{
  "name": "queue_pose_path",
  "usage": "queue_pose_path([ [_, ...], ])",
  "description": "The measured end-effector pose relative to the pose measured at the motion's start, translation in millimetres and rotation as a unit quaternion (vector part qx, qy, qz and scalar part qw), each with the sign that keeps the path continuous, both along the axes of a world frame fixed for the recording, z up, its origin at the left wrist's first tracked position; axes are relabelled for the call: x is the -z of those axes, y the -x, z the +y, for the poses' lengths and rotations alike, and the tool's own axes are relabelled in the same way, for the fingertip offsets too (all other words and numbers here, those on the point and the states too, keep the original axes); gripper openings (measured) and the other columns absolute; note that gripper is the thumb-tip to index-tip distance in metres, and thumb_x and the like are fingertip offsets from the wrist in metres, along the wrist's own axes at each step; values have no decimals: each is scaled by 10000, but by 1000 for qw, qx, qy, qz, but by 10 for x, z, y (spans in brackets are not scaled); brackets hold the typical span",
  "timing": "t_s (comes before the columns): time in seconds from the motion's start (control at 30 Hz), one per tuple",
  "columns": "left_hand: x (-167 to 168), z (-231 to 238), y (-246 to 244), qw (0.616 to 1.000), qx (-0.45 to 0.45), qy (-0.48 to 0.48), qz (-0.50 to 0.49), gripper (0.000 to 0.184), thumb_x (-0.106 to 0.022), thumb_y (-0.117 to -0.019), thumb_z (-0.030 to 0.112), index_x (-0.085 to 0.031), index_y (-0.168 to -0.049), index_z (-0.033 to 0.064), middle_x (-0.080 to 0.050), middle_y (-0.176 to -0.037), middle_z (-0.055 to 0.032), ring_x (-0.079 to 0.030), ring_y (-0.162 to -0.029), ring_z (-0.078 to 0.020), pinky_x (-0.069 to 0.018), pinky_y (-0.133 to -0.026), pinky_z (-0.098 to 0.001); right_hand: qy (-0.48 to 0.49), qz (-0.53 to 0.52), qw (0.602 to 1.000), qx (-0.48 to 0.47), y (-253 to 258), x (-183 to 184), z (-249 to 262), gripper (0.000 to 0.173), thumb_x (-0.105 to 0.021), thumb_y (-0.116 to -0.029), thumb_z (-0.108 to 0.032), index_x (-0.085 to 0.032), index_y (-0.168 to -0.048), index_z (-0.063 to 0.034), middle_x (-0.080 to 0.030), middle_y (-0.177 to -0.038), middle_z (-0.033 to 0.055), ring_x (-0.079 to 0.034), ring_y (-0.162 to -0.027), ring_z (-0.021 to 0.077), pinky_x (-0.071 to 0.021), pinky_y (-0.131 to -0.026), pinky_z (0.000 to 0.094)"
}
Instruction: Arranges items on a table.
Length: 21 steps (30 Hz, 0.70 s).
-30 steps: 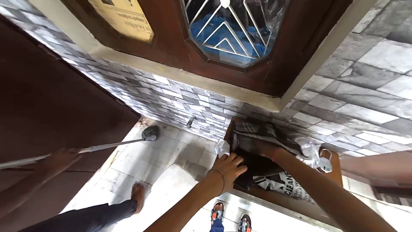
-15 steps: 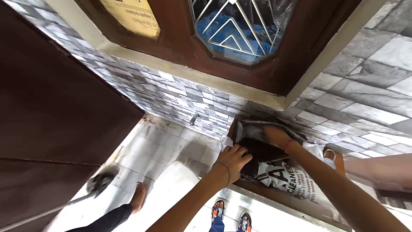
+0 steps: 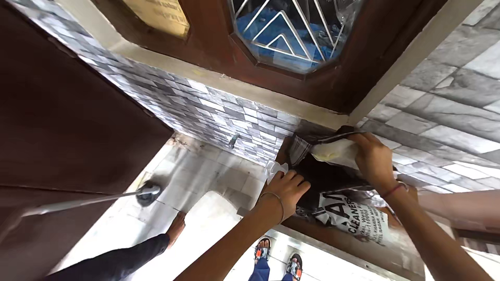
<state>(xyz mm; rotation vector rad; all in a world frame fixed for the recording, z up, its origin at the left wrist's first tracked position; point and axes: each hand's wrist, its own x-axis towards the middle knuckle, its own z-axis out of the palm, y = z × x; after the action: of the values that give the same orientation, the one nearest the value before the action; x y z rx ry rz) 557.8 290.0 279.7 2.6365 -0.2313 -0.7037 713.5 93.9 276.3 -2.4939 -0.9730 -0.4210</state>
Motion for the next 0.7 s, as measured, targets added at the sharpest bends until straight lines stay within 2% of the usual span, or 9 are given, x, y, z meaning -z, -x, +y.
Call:
queue_pose_path([
  [0.17,-2,38,-73,1000,-3,-14,4,588,-679,-870,-60,-579,-1425,105,-550,-1474,-128,-383,-1462,-355,-345,-1106,-583,-2,24,1000,8,-87,-2,162,303,-556,-832,187,-726,-1038,44,-702,-1013,262,-694,-891,470,-532,-690,623],
  [0.33,23,91,-68,1000,-16,-10,18,590,-667,-873,-73,-575,-1431,95,-544,-1481,-132,-380,-1464,-360,-339,-1112,-587,26,57,997,-34,-119,46,255,304,-574,-849,175,-740,-1053,21,-713,-1043,248,-701,-910,469,-541,-709,635],
  [0.4,82,134,-46,999,-40,14,-11,552,-670,-869,-62,-609,-1397,86,-575,-1455,-128,-412,-1447,-353,-352,-1107,-577,68,89,992,-53,-107,110,269,278,-592,-878,135,-757,-1055,-4,-724,-1024,242,-704,-900,471,-539,-729,656],
  [0.47,159,194,-51,993,-77,58,-69,485,-692,-870,-25,-652,-1346,64,-632,-1384,-139,-493,-1382,-351,-403,-1066,-566,135,146,978,-62,-107,200,289,253,-611,-895,91,-765,-1071,-6,-728,-985,263,-701,-885,499,-521,-732,681],
  [0.5,171,225,-82,987,-103,84,-87,483,-699,-872,-24,-650,-1347,49,-643,-1361,-157,-522,-1350,-360,-413,-1060,-567,188,189,962,-58,-116,227,317,243,-602,-926,59,-758,-1102,-2,-725,-1000,278,-693,-924,511,-511,-770,680],
  [0.57,153,285,-190,973,-151,128,-120,526,-718,-846,-64,-633,-1359,18,-652,-1325,-202,-577,-1279,-394,-429,-1048,-601,293,276,915,-42,-160,208,417,257,-561,-997,-2,-711,-1206,-2,-698,-1119,285,-656,-1072,500,-493,-903,648],
  [0.6,128,316,-261,967,-166,138,-135,531,-728,-849,-63,-622,-1365,9,-654,-1309,-220,-603,-1242,-411,-443,-1033,-617,307,290,905,-44,-181,180,448,254,-558,-1005,-14,-704,-1214,-1,-693,-1131,286,-650,-1089,494,-489,-918,639],
  [0.63,86,345,-332,965,-173,140,-137,525,-723,-869,-50,-607,-1379,6,-654,-1303,-231,-620,-1217,-420,-456,-1026,-624,298,291,908,-50,-186,137,443,246,-562,-1007,-23,-709,-1204,-7,-696,-1120,282,-654,-1079,492,-490,-911,643],
  [0.7,-24,403,-446,973,-156,124,-116,495,-708,-901,-23,-594,-1382,14,-659,-1290,-228,-642,-1181,-414,-478,-1004,-616,206,264,940,-67,-150,10,298,228,-597,-998,-34,-735,-1179,-39,-719,-1084,249,-680,-1021,470,-506,-872,662],
])
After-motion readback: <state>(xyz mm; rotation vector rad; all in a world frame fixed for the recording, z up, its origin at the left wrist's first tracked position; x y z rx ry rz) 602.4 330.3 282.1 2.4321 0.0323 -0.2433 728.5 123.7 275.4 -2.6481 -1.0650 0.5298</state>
